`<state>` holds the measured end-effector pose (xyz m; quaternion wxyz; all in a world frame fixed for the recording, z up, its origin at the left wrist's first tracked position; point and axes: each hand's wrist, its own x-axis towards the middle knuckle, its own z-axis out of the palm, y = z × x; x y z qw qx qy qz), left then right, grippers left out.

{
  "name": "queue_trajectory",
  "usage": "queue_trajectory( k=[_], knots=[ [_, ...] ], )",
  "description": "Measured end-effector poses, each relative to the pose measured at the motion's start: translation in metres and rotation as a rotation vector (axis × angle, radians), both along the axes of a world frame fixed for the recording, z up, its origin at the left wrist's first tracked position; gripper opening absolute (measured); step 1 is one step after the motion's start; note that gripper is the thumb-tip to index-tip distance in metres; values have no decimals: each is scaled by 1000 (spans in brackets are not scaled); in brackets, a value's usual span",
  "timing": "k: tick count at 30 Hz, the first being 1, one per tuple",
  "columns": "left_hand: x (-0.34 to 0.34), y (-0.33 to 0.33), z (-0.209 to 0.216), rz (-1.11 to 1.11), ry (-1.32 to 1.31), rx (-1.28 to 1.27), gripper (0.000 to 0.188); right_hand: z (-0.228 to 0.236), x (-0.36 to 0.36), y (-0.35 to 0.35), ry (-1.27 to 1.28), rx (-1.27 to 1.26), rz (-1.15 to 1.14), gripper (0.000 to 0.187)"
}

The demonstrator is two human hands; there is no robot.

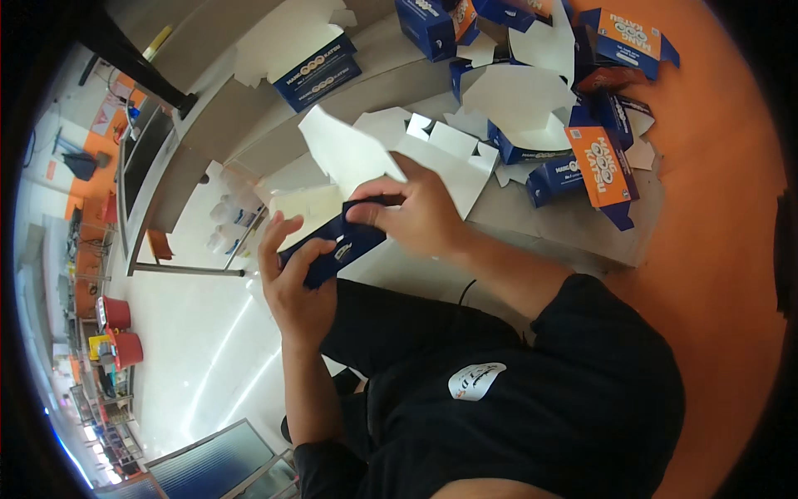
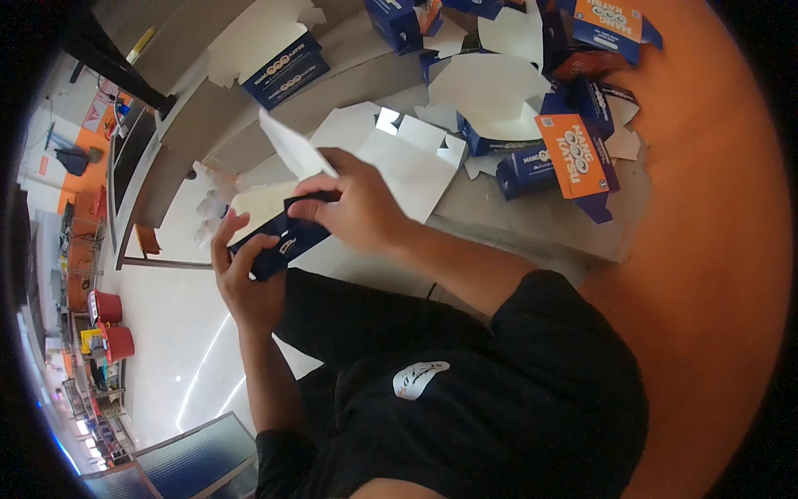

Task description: The person assembles cardboard takeout boxes by hand while sitting on the floor. They fold the sides and interlocking flaps of several flat cardboard pieces one at a time to form boxes, placing the finished boxes to the side.

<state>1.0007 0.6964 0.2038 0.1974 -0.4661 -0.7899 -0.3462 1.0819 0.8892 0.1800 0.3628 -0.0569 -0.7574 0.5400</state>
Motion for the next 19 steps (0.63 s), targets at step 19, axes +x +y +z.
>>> queue_trajectory(
  k=[19],
  knots=[
    [0,36,-20,-224,-96,155,67,10,31,95,-73,180,-207,64]
  ],
)
